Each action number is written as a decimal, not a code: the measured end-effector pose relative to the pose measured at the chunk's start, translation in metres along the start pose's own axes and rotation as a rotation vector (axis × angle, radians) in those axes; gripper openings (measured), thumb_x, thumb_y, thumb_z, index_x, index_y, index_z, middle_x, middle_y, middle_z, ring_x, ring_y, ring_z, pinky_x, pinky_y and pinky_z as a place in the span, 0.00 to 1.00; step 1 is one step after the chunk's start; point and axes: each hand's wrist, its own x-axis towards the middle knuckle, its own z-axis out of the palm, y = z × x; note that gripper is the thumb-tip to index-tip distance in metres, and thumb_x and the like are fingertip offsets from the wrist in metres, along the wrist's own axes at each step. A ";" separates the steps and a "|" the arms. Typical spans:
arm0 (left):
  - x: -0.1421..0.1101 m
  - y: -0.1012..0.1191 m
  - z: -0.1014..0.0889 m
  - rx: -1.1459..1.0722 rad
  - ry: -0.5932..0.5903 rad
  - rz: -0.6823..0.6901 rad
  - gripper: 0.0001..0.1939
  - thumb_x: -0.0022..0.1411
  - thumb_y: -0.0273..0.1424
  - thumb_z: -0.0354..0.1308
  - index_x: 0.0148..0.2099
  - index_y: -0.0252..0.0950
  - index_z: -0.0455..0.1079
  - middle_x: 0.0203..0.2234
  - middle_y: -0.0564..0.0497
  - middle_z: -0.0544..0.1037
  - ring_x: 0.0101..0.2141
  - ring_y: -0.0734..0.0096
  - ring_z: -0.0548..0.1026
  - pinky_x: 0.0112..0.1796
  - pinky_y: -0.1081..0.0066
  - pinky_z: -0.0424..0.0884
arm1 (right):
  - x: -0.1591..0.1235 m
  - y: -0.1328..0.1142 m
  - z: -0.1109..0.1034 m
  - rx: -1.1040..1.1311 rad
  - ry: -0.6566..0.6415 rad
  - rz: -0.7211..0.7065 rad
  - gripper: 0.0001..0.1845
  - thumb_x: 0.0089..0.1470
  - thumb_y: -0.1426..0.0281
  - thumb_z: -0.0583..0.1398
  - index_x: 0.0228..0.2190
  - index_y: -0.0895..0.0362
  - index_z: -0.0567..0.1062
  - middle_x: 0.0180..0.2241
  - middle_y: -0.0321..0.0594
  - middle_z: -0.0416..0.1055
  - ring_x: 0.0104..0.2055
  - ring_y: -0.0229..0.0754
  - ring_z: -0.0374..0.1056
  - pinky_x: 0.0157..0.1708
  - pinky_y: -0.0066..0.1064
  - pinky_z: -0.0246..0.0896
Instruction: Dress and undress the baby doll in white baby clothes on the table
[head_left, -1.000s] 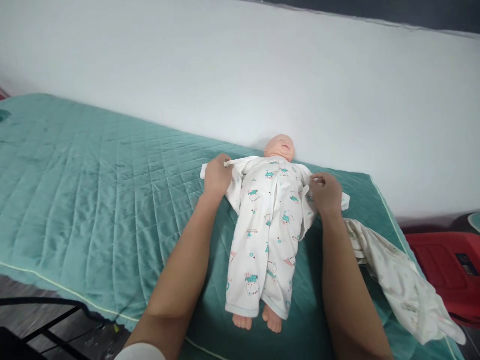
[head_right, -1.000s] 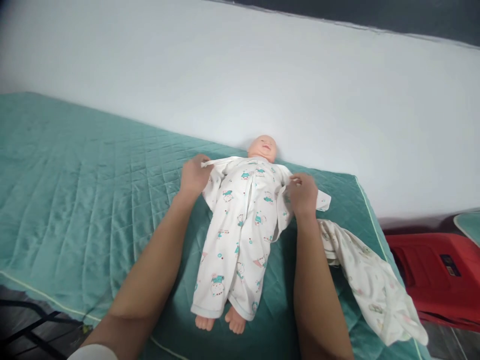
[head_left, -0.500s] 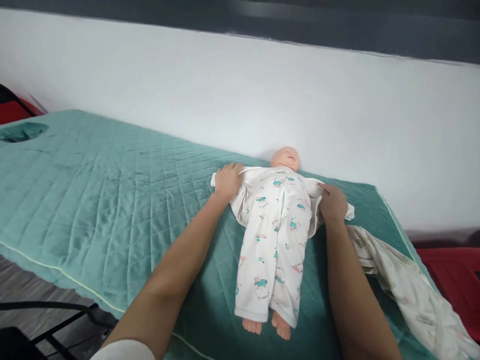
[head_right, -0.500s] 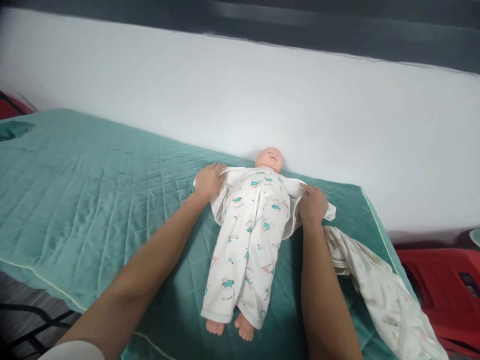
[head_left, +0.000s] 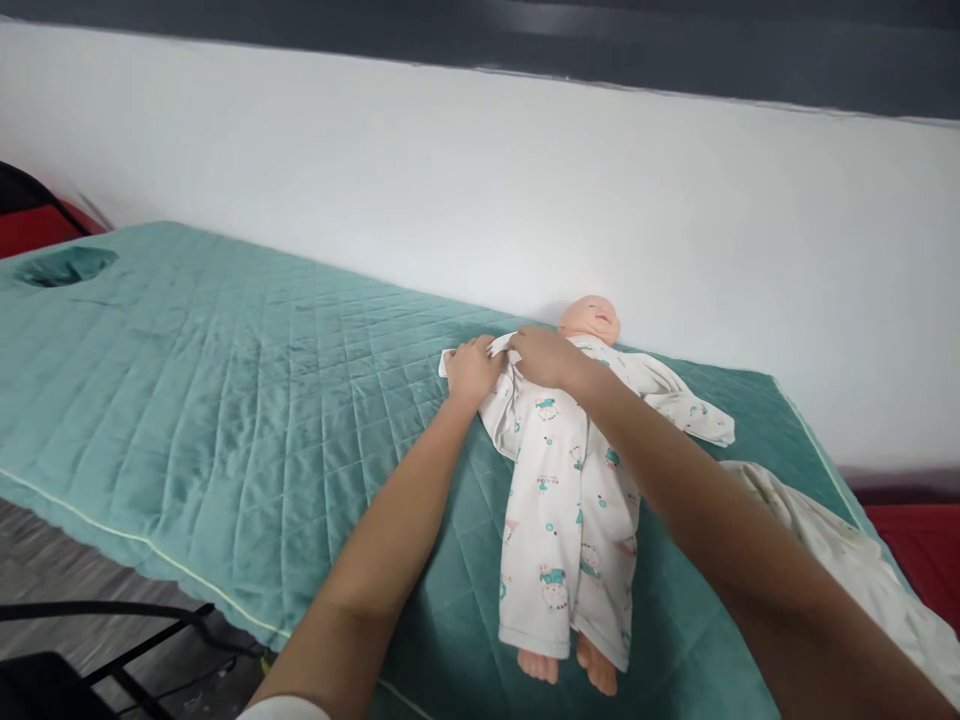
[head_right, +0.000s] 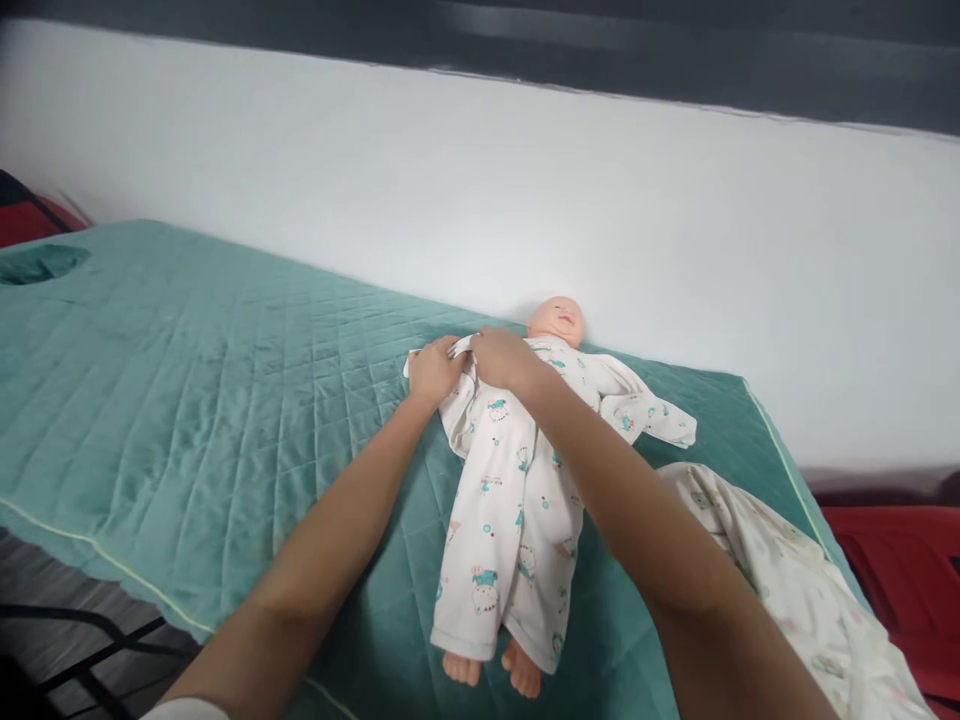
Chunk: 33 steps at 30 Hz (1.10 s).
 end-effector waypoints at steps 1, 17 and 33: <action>0.000 0.000 0.000 0.003 0.000 0.001 0.16 0.67 0.39 0.48 0.51 0.45 0.73 0.46 0.48 0.80 0.50 0.55 0.75 0.51 0.57 0.63 | 0.009 -0.001 0.008 -0.033 -0.044 -0.002 0.07 0.48 0.66 0.65 0.22 0.50 0.73 0.33 0.41 0.76 0.41 0.49 0.74 0.45 0.42 0.71; -0.002 0.003 -0.014 0.127 0.012 0.233 0.24 0.67 0.25 0.45 0.59 0.47 0.71 0.42 0.45 0.79 0.48 0.56 0.71 0.43 0.64 0.67 | 0.016 -0.004 -0.025 -0.524 -0.488 -0.106 0.18 0.58 0.70 0.60 0.50 0.49 0.75 0.38 0.46 0.76 0.38 0.50 0.72 0.34 0.36 0.61; -0.012 -0.002 -0.013 0.172 -0.126 0.093 0.15 0.67 0.27 0.45 0.44 0.41 0.74 0.40 0.44 0.77 0.43 0.59 0.75 0.38 0.67 0.69 | -0.003 -0.004 -0.071 -0.656 -0.436 -0.005 0.16 0.60 0.69 0.53 0.47 0.52 0.75 0.44 0.48 0.72 0.40 0.49 0.70 0.34 0.35 0.55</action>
